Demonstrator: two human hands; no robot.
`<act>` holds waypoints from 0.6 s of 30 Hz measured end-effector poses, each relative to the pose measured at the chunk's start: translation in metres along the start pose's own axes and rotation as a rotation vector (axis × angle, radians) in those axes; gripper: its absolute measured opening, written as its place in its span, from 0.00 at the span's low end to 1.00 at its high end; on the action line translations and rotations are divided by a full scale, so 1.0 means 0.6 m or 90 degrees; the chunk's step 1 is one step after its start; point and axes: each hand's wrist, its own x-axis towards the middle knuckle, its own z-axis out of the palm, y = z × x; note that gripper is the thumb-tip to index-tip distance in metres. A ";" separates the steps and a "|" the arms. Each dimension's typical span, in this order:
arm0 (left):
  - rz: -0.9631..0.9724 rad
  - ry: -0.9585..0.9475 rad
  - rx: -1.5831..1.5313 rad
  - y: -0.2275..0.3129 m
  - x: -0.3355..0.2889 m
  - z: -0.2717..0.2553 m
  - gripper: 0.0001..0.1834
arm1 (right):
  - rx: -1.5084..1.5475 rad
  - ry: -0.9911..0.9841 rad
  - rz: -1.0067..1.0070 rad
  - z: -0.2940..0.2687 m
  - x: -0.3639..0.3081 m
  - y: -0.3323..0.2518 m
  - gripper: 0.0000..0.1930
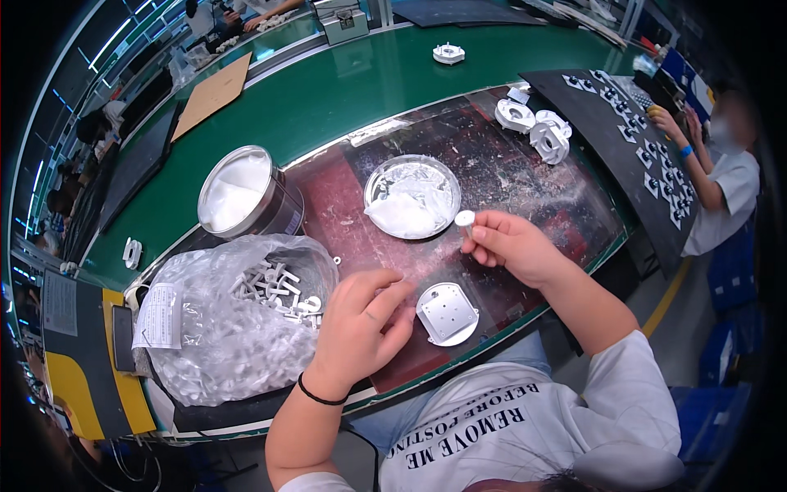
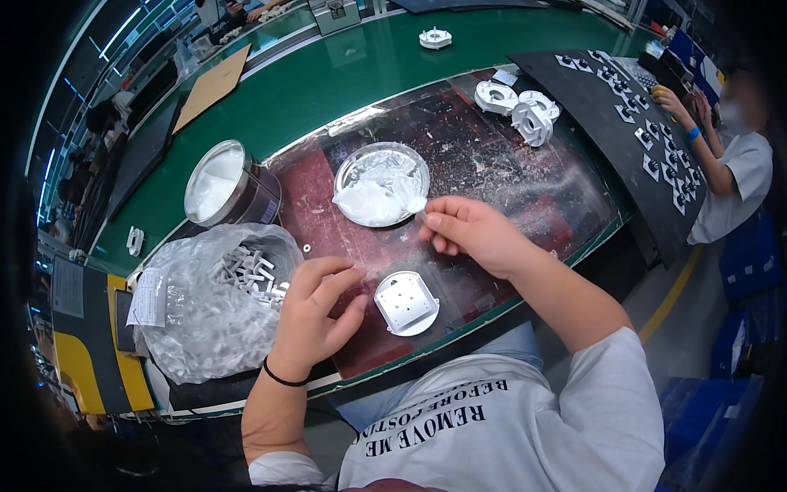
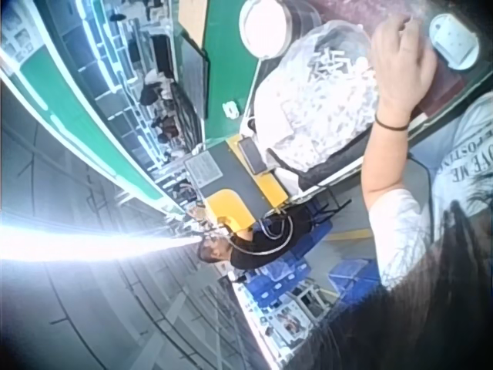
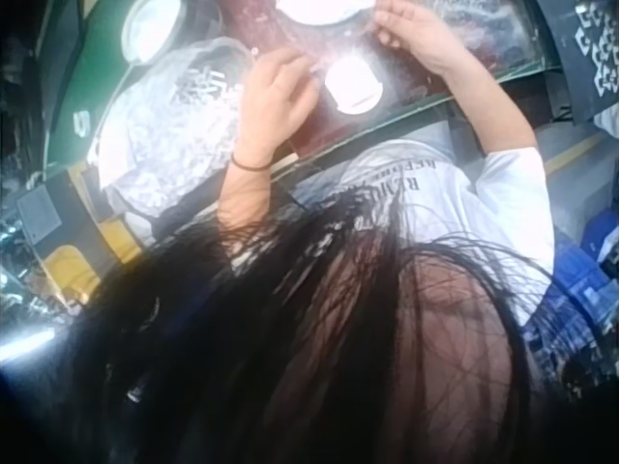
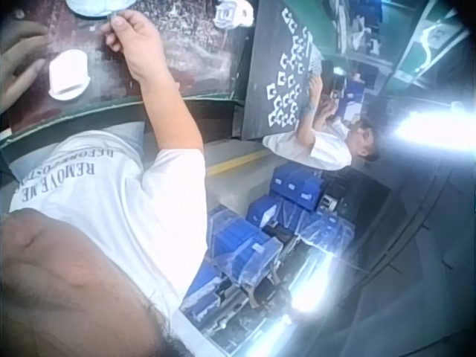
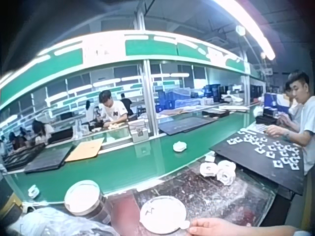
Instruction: The person assembles small white plastic components by hand at a factory workstation. They repeatedly pick a base piece, insert a small cylindrical peg into a central hole, and place the finished unit on a black mat. The process is repetitive and involves handling multiple identical parts from a plastic bag.
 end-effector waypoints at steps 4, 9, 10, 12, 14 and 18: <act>-0.020 -0.019 -0.042 0.002 0.000 -0.003 0.23 | -0.008 -0.031 -0.016 0.014 -0.009 0.003 0.12; -0.057 -0.098 0.004 0.005 0.002 0.007 0.41 | -0.017 -0.037 -0.028 0.036 -0.016 0.018 0.11; -0.056 -0.116 0.008 0.005 0.001 0.011 0.44 | 0.007 -0.054 -0.022 0.041 -0.017 0.024 0.11; -0.044 -0.146 0.007 0.010 0.004 0.017 0.47 | 0.011 -0.079 -0.023 0.047 -0.016 0.031 0.12; -0.039 -0.162 0.012 0.013 0.004 0.022 0.47 | 0.007 -0.097 -0.010 0.054 -0.015 0.030 0.12; -0.036 -0.155 0.028 0.009 -0.006 0.032 0.45 | -0.030 -0.129 -0.024 0.061 -0.015 0.025 0.12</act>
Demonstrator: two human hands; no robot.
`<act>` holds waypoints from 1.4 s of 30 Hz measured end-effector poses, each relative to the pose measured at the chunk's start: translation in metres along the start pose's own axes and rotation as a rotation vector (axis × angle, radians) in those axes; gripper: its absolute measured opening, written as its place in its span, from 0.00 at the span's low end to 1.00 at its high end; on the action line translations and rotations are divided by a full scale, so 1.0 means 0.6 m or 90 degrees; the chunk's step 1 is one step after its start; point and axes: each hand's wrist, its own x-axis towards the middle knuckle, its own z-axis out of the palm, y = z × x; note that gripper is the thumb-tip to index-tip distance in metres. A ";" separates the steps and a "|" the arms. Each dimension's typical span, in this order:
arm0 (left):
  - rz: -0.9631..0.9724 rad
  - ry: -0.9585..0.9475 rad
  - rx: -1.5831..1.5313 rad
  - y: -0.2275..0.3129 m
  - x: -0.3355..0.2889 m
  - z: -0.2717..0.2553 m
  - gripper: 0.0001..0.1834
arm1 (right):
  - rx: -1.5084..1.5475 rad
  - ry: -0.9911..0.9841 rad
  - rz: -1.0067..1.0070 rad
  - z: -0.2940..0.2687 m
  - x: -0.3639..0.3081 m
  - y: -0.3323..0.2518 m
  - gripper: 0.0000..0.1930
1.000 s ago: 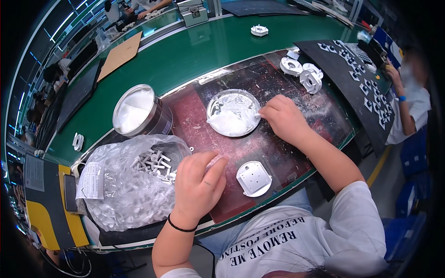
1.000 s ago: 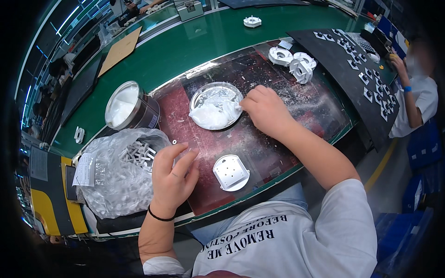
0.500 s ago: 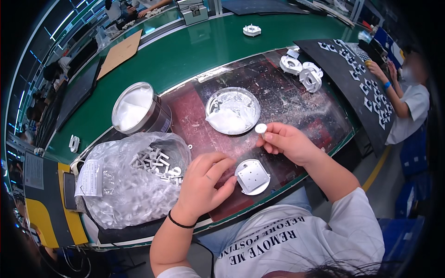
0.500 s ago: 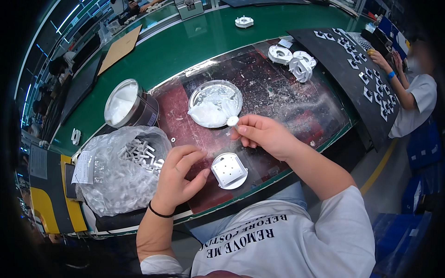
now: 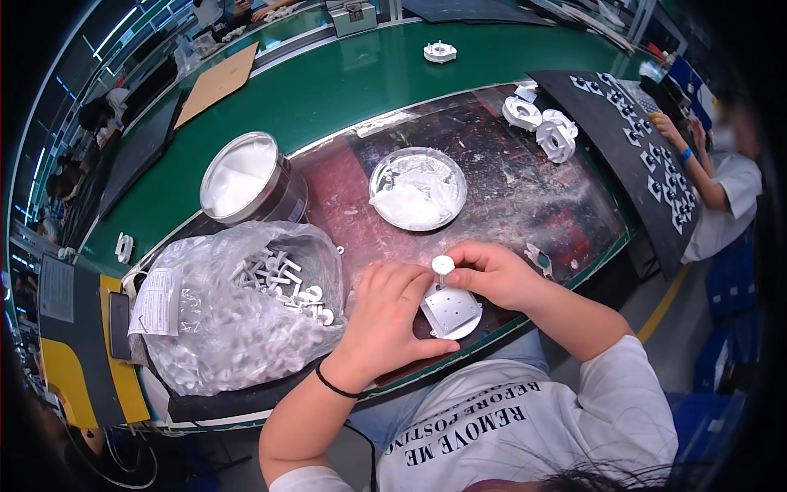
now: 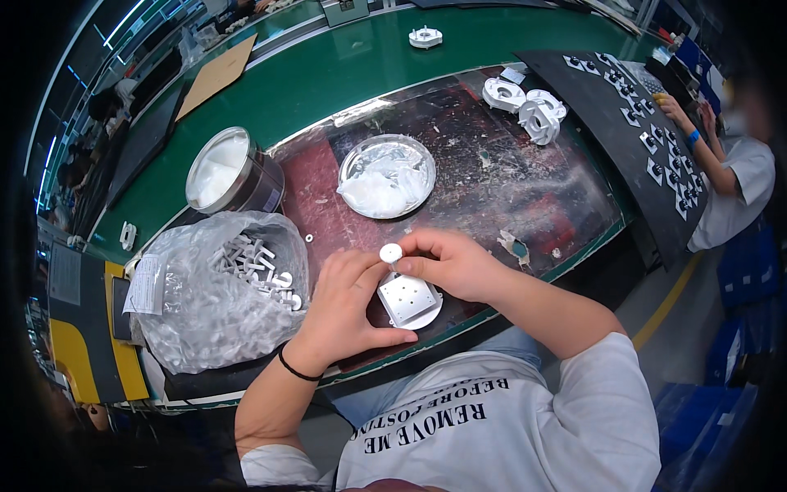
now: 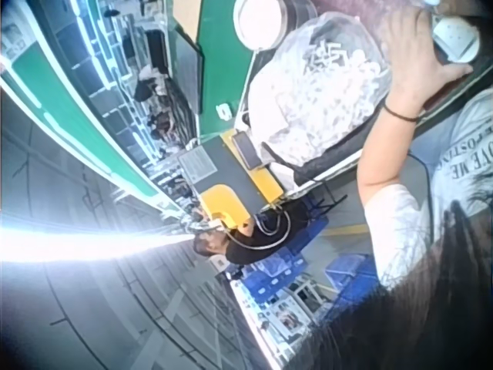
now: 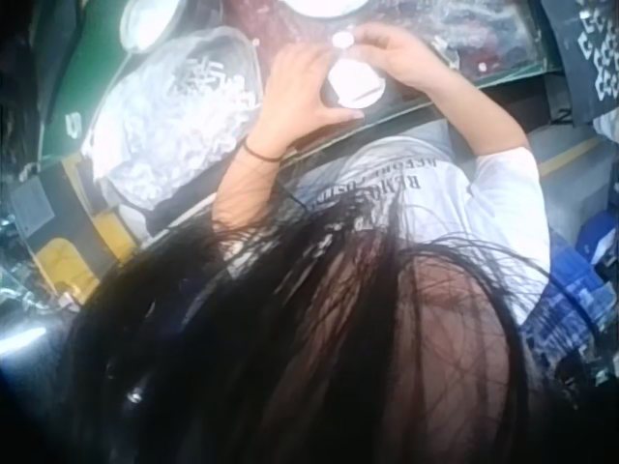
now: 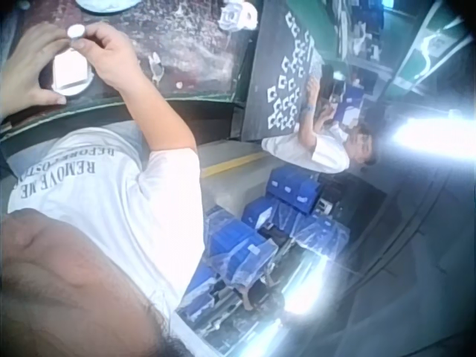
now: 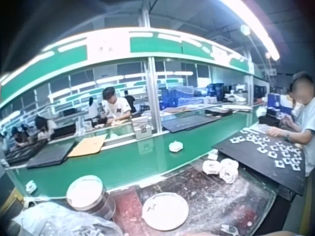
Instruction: The person assembles small white plastic components by hand at a factory workstation. They repeatedly pick a base piece, insert a small cylindrical peg into a central hole, and place the finished unit on a black mat. The process is repetitive and involves handling multiple identical parts from a plastic bag.
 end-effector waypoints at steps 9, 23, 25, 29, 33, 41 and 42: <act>-0.009 0.001 -0.009 -0.001 -0.001 0.005 0.43 | -0.300 0.035 -0.144 -0.006 -0.001 0.008 0.10; -0.012 0.003 -0.040 -0.004 0.000 0.006 0.40 | -0.490 0.174 -0.197 -0.041 -0.051 0.003 0.11; -0.021 -0.004 -0.050 -0.006 -0.002 0.005 0.40 | -0.532 0.149 -0.165 -0.035 -0.061 -0.001 0.11; -0.013 0.055 -0.066 -0.003 0.006 -0.013 0.40 | -0.182 0.071 0.037 -0.011 -0.058 -0.014 0.15; -0.019 0.115 -0.049 -0.001 0.005 -0.024 0.42 | -0.021 0.006 0.116 -0.015 -0.022 -0.047 0.18; -0.090 0.280 -0.003 -0.019 -0.009 -0.024 0.56 | -0.077 0.033 0.015 -0.072 0.156 -0.101 0.16; -0.087 0.255 0.017 -0.021 -0.009 -0.024 0.56 | -0.073 0.078 -0.003 -0.087 0.197 -0.105 0.13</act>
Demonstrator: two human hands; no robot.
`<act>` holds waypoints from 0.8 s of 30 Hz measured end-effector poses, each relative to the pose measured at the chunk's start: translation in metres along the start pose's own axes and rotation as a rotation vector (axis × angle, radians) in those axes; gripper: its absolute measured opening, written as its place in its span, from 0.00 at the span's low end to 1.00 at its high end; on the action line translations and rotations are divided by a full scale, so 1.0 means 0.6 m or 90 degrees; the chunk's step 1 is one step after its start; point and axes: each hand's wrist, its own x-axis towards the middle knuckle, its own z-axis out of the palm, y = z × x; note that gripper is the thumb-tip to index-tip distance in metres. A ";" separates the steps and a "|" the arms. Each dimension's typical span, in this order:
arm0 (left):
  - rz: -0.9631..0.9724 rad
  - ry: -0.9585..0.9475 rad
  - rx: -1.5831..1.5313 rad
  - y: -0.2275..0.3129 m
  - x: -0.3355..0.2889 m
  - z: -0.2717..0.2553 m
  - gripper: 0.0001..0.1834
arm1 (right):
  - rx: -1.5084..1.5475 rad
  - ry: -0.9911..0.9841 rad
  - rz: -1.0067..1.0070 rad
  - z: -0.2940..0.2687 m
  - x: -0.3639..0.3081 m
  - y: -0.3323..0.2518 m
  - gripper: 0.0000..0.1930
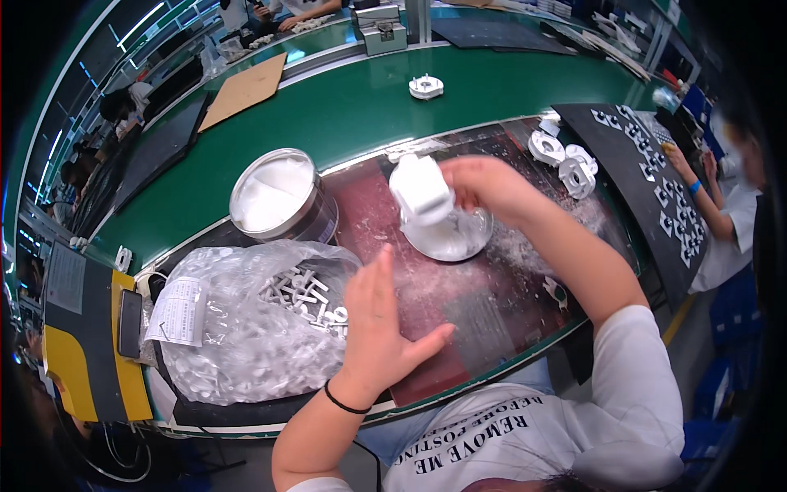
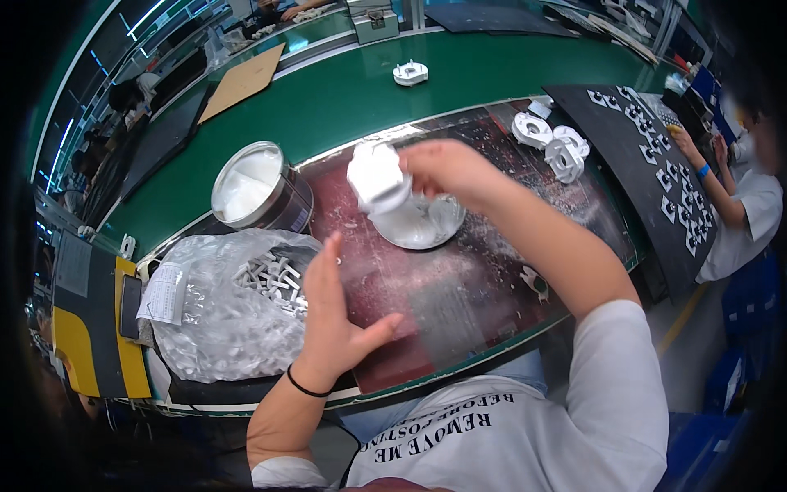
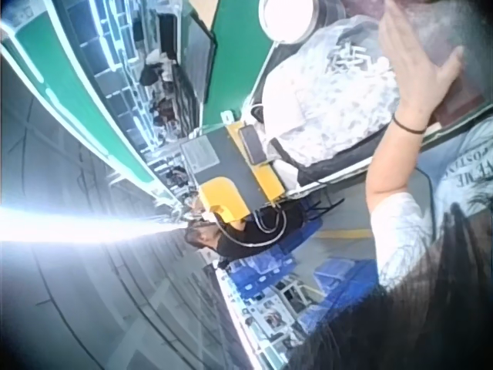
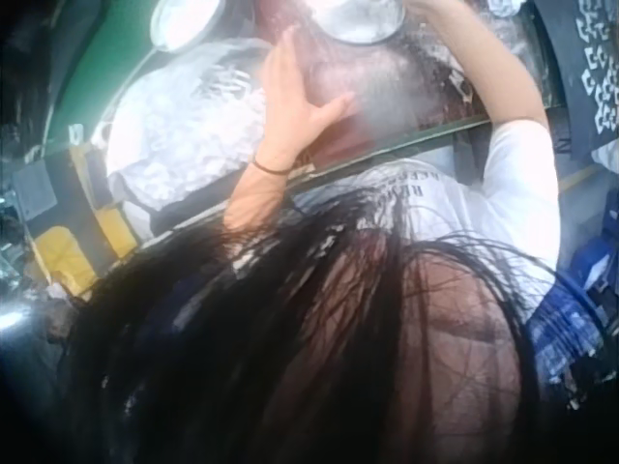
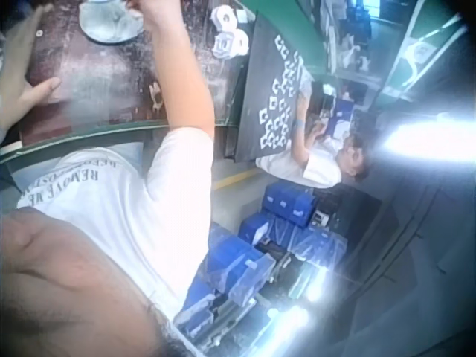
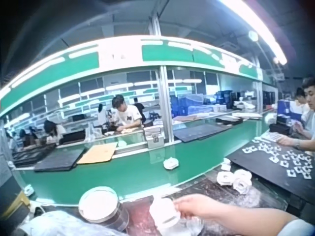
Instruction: The person assembles small white plastic components by hand at a factory workstation. They repeatedly pick a base piece, insert a small cylindrical peg into a central hole, and place the finished unit on a black mat. The process is repetitive and involves handling multiple identical parts from a plastic bag.
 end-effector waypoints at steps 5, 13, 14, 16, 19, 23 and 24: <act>0.058 -0.095 0.011 -0.012 0.000 0.016 0.53 | 0.007 0.166 0.010 -0.046 0.213 0.016 0.09; 0.077 -0.135 -0.035 -0.028 0.006 0.013 0.47 | -0.037 0.076 0.111 -0.046 0.344 0.025 0.12; 0.075 -0.136 -0.044 -0.027 0.006 0.014 0.46 | -0.149 0.186 0.117 -0.049 0.341 0.017 0.14; 0.076 -0.123 -0.048 -0.017 0.010 0.007 0.43 | -0.383 0.291 0.014 -0.091 0.371 0.015 0.12; 0.058 -0.119 -0.042 -0.018 0.009 0.001 0.39 | -0.873 0.435 -0.161 -0.085 0.375 0.016 0.15; 0.082 -0.112 -0.044 -0.019 0.014 0.006 0.36 | -1.009 0.369 -0.135 -0.114 0.409 0.042 0.19; 0.081 -0.110 -0.040 -0.019 0.013 0.006 0.35 | -1.024 0.350 -0.092 -0.107 0.411 0.037 0.20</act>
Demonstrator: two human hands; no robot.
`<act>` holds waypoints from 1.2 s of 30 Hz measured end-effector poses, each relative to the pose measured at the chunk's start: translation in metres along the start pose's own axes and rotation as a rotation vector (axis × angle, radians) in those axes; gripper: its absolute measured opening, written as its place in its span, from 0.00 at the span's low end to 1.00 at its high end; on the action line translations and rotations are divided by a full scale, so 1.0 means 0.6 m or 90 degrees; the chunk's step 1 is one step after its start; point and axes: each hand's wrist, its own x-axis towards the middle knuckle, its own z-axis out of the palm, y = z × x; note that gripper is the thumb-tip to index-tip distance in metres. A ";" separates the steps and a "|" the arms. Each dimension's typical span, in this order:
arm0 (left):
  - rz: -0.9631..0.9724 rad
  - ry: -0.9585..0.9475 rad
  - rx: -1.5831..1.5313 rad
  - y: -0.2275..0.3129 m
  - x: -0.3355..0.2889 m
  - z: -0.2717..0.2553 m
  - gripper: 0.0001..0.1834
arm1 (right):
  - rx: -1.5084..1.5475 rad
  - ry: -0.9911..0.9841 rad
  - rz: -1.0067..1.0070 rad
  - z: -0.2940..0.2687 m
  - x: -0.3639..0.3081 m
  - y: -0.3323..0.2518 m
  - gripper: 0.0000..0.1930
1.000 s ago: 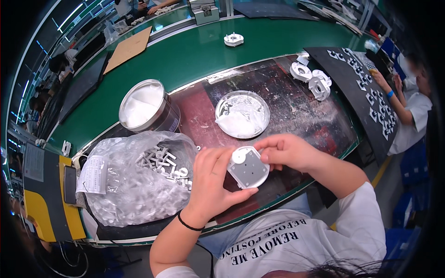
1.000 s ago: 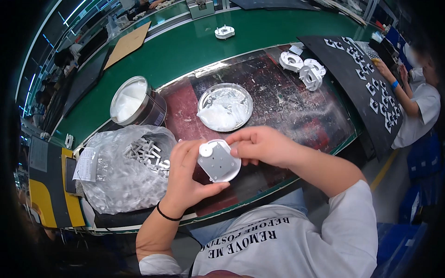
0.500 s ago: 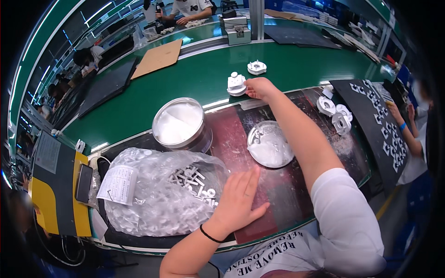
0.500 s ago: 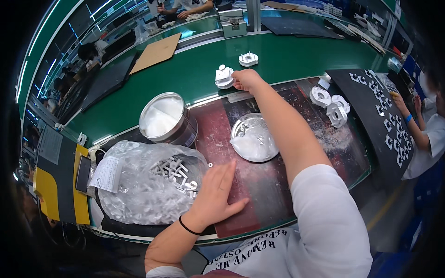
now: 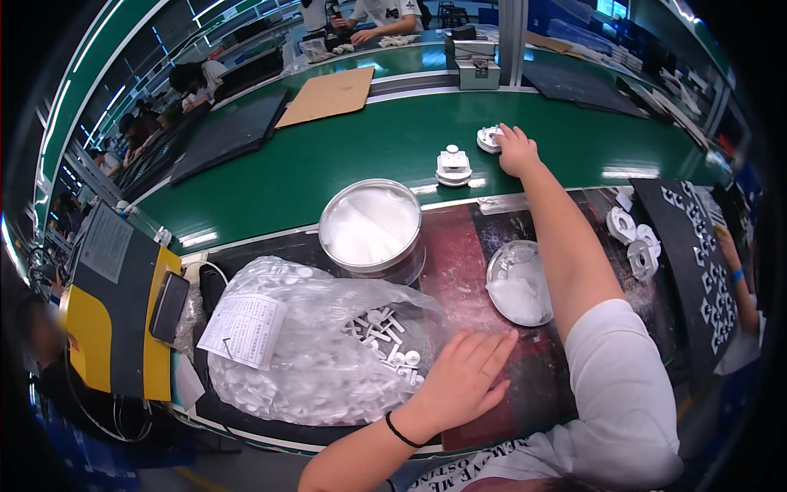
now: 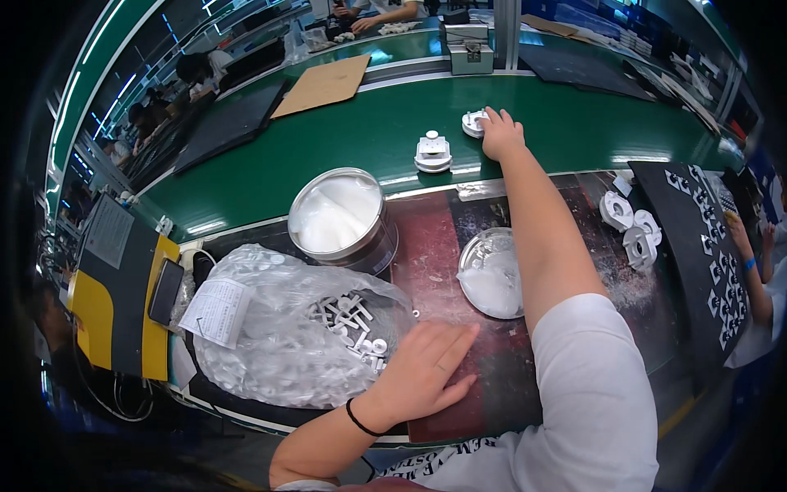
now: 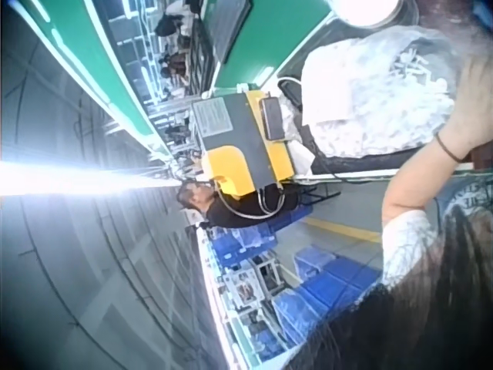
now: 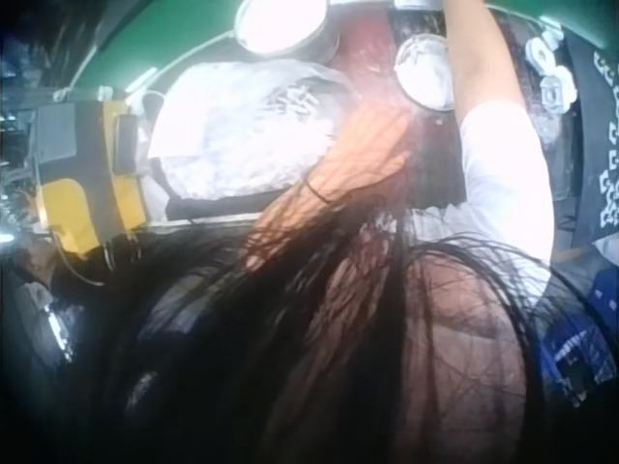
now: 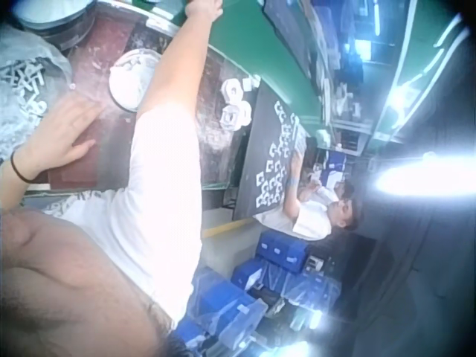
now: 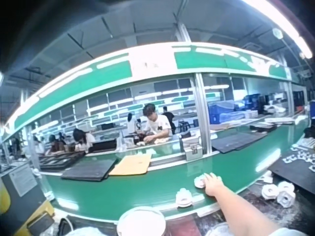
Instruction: The person assembles small white plastic components by hand at a factory workstation. They repeatedly pick a base piece, insert a small cylindrical peg into a central hole, and place the finished unit on a black mat. The process is repetitive and involves handling multiple identical parts from a plastic bag.
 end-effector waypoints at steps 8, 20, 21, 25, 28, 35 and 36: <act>-0.002 -0.011 0.023 0.000 -0.002 -0.008 0.32 | 0.191 -0.022 -0.100 -0.118 -0.054 -0.013 0.17; 0.031 -0.028 -0.030 0.047 -0.012 0.009 0.43 | 0.438 -0.106 -0.338 -0.262 -0.580 -0.001 0.17; 0.047 -0.046 -0.041 0.053 -0.010 0.011 0.44 | 0.413 -0.077 -0.351 -0.251 -0.598 0.000 0.18; 0.085 -0.111 -0.050 0.054 -0.013 0.020 0.48 | 0.369 0.022 -0.320 -0.238 -0.629 -0.016 0.17; 0.075 -0.144 -0.063 0.050 -0.013 0.022 0.46 | 0.374 0.060 -0.310 -0.248 -0.636 -0.015 0.16; 0.040 -0.170 -0.029 0.054 -0.012 0.024 0.46 | 0.361 0.139 -0.136 -0.303 -0.649 0.109 0.13; 0.042 -0.167 -0.028 0.054 -0.012 0.023 0.45 | 0.307 0.173 -0.086 -0.299 -0.647 0.139 0.14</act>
